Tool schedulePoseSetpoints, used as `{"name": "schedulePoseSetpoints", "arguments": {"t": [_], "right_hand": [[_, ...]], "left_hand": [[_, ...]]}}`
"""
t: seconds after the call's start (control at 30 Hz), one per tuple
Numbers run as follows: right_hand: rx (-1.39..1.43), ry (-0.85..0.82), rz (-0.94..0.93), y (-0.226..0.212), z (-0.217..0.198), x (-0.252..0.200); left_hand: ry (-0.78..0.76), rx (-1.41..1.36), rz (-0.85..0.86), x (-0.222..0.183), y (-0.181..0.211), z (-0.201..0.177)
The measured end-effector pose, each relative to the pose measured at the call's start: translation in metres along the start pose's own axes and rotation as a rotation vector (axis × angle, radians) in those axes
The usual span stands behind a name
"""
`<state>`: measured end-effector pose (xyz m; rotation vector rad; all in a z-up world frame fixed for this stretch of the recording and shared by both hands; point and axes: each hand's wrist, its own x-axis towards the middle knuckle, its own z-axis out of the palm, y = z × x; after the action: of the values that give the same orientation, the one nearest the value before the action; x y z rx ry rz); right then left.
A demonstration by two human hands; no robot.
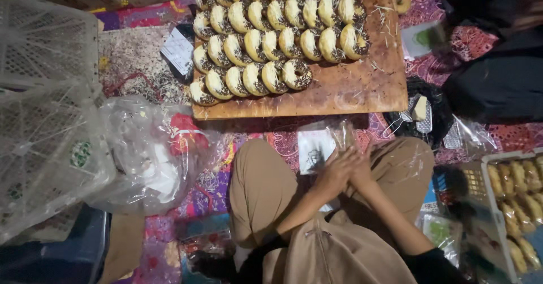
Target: The person grates a block of white cheese over a wooden board filled with ring-shaped pastries using a handheld metal grater. The person then picks up a pastry and places it into a small plastic bag.
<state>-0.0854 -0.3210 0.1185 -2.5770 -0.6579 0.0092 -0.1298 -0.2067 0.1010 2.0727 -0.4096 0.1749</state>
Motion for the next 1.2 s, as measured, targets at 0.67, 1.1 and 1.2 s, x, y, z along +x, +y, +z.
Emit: {"name": "schedulePoseSetpoints", "arguments": {"t": [0.67, 1.1, 1.2], "right_hand": [[0.523, 0.533, 0.226, 0.026, 0.003, 0.176], [0.513, 0.562, 0.298, -0.029, -0.045, 0.146], [0.935, 0.460, 0.167, -0.060, -0.073, 0.081]], "left_hand": [[1.247, -1.671, -0.516, -0.048, -0.105, -0.178], [1.236, -2.067, -0.619, 0.024, -0.085, -0.143], [1.153, -2.088, -0.463, 0.028, -0.098, -0.134]]}}
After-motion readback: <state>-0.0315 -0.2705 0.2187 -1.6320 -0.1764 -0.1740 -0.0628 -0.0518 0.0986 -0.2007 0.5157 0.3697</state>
